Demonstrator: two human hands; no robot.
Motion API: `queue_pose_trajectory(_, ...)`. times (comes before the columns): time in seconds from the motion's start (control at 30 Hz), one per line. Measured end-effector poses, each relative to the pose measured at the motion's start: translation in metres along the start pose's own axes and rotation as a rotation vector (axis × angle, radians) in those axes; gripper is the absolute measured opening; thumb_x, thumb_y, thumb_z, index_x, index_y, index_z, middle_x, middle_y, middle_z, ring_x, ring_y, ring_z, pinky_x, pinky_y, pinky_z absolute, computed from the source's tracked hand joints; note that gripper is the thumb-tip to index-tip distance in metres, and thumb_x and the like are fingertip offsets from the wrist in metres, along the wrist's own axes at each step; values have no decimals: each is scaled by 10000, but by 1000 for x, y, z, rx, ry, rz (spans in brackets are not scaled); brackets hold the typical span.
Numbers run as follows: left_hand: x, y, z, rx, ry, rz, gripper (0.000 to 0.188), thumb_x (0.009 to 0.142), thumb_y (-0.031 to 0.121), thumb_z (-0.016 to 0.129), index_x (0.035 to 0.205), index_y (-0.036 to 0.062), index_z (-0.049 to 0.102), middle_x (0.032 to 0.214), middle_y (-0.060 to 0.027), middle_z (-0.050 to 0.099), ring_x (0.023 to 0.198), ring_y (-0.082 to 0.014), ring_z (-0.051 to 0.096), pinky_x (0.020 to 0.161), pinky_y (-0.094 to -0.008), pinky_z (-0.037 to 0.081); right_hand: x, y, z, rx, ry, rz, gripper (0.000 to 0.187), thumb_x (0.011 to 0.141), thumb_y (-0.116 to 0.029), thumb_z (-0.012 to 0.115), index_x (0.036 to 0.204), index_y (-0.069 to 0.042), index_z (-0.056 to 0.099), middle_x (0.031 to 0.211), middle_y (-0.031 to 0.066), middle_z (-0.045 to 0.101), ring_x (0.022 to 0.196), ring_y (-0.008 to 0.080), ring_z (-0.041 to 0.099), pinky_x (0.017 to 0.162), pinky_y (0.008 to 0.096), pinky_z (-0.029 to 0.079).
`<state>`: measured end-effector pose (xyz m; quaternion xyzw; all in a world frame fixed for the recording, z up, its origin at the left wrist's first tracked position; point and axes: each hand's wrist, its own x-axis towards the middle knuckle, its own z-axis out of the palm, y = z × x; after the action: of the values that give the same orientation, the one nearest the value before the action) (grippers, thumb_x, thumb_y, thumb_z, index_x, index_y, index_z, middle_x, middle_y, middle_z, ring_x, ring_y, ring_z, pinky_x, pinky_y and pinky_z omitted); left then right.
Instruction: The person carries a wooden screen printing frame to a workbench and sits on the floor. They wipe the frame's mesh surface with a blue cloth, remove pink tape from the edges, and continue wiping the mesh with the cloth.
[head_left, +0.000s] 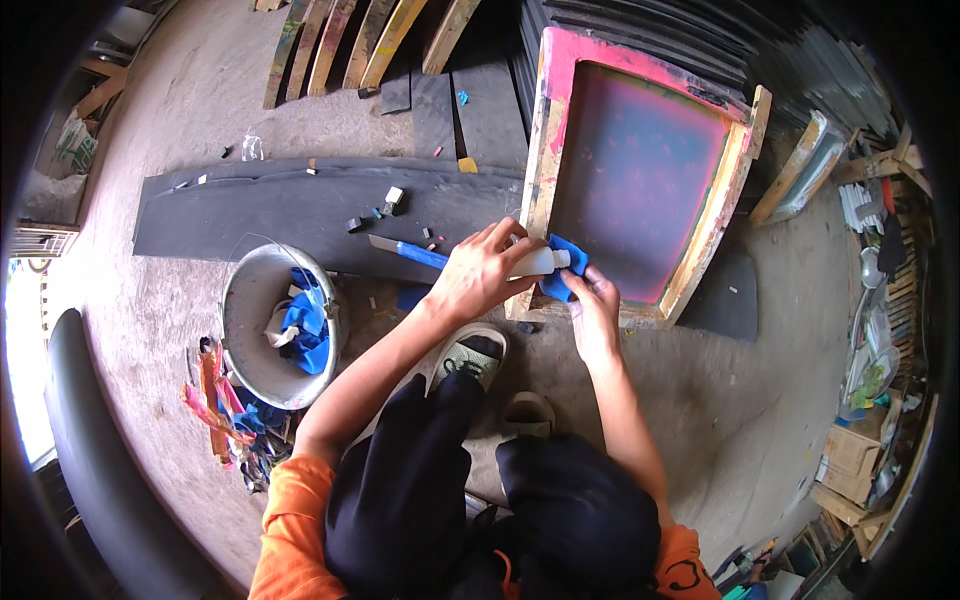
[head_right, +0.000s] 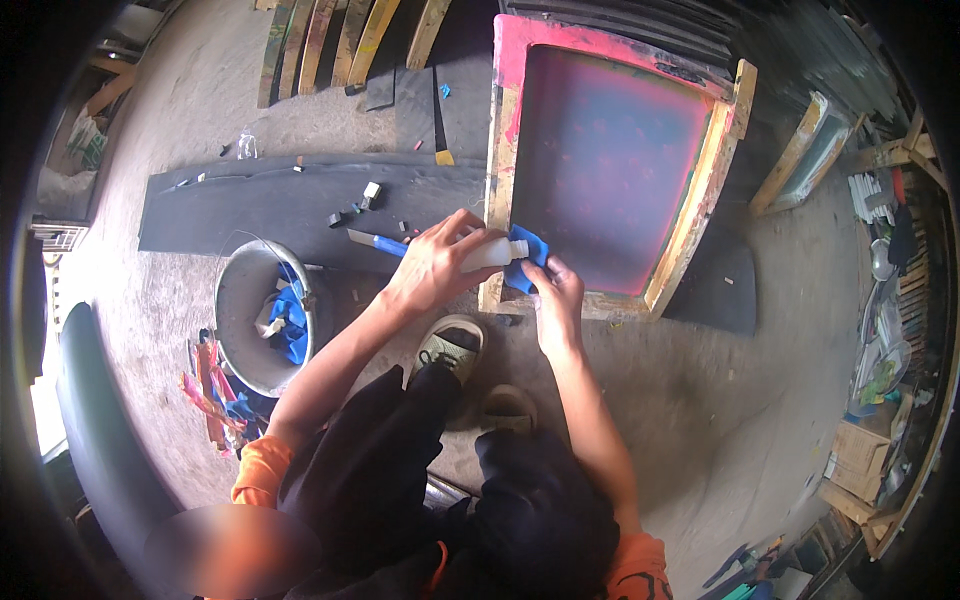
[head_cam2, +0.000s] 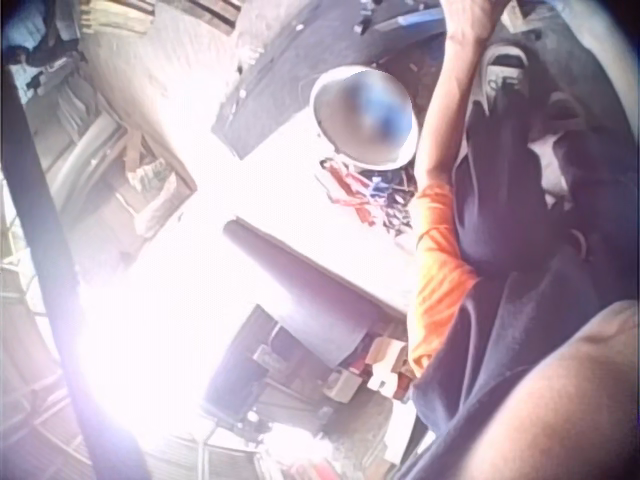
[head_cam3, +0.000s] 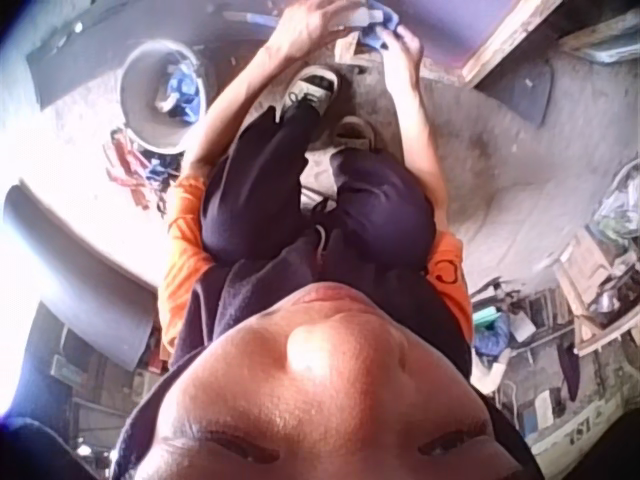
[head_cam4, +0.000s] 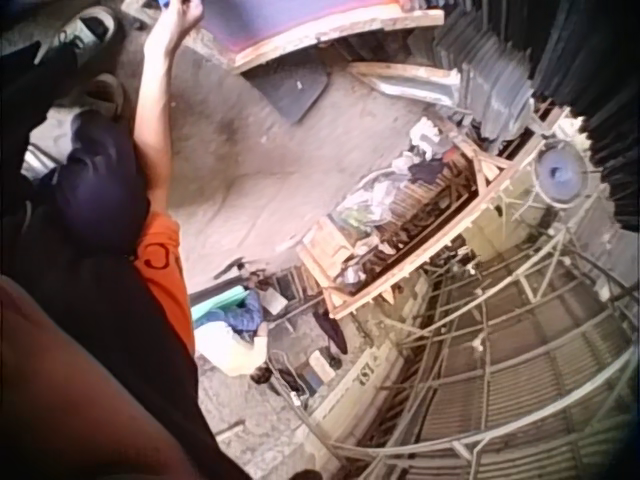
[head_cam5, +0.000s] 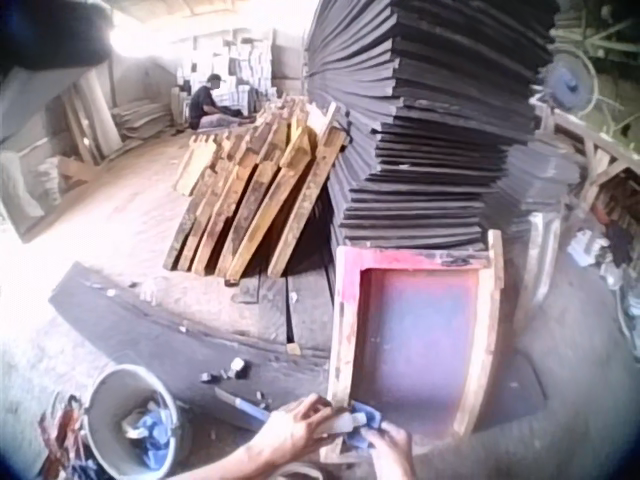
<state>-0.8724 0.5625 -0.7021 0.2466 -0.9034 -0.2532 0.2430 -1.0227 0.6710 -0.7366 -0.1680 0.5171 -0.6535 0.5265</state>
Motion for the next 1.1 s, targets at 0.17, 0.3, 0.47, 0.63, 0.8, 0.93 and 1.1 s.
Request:
queue_pose_trajectory(0.17, 7, 8, 0, 119, -26, 55, 438, 649, 174, 718, 1071, 152, 604, 908, -67, 507, 827, -245, 585, 727, -366, 499, -1, 1, -5, 16, -7, 12, 290, 869, -29, 501, 1148, 47, 518, 1064, 82, 585, 945, 142, 566, 869, 296, 449)
queue_pose_trajectory(0.3, 10, 12, 2, 181, -64, 79, 461, 640, 177, 712, 1085, 153, 594, 893, -69, 498, 832, -239, 573, 718, -358, 493, -1, -1, -9, 32, -9, 21, 297, 862, -14, 491, 1151, 48, 518, 1067, 86, 584, 953, 151, 565, 872, 297, 448)
queue_pose_trajectory(0.47, 13, 16, 8, 244, -85, 104, 439, 660, 176, 688, 1085, 138, 582, 884, -70, 493, 822, -230, 559, 699, -352, 488, -2, -3, -14, 74, 24, 40, 277, 849, 7, 484, 1117, 57, 533, 1043, 94, 589, 945, 158, 567, 868, 300, 450)
queue_pose_trajectory(0.63, 16, 18, 10, 268, -93, 116, 404, 680, 169, 666, 1074, 132, 584, 874, -65, 492, 817, -224, 550, 691, -349, 490, -3, -6, -13, 104, 65, 27, 244, 840, 18, 483, 1068, 81, 543, 994, 112, 599, 905, 167, 579, 860, 315, 462)
queue_pose_trajectory(0.8, 14, 18, 12, 115, -46, 28, 402, 669, 150, 708, 1053, 121, 593, 859, -69, 511, 835, -237, 571, 715, -359, 492, -1, -4, -22, 159, 43, 35, 213, 835, 21, 495, 1030, 80, 556, 982, 116, 600, 898, 166, 582, 852, 307, 466)
queue_pose_trajectory(0.93, -3, -7, 20, -236, 190, -234, 382, 739, 145, 708, 1078, 61, 553, 945, -109, 567, 871, -224, 588, 760, -323, 486, 18, -22, -55, 206, -16, -17, 110, 811, 28, 534, 903, 68, 580, 926, 106, 608, 837, 163, 590, 806, 286, 487)
queue_pose_trajectory(1.1, -25, -72, 49, -706, 334, -515, 363, 798, 97, 666, 1106, 15, 492, 1002, -81, 594, 952, -115, 535, 847, -281, 439, 83, -78, -49, -626, 422, -767, 274, 859, 23, 456, 1110, 37, 565, 1088, 136, 594, 962, 204, 589, 890, 318, 454)
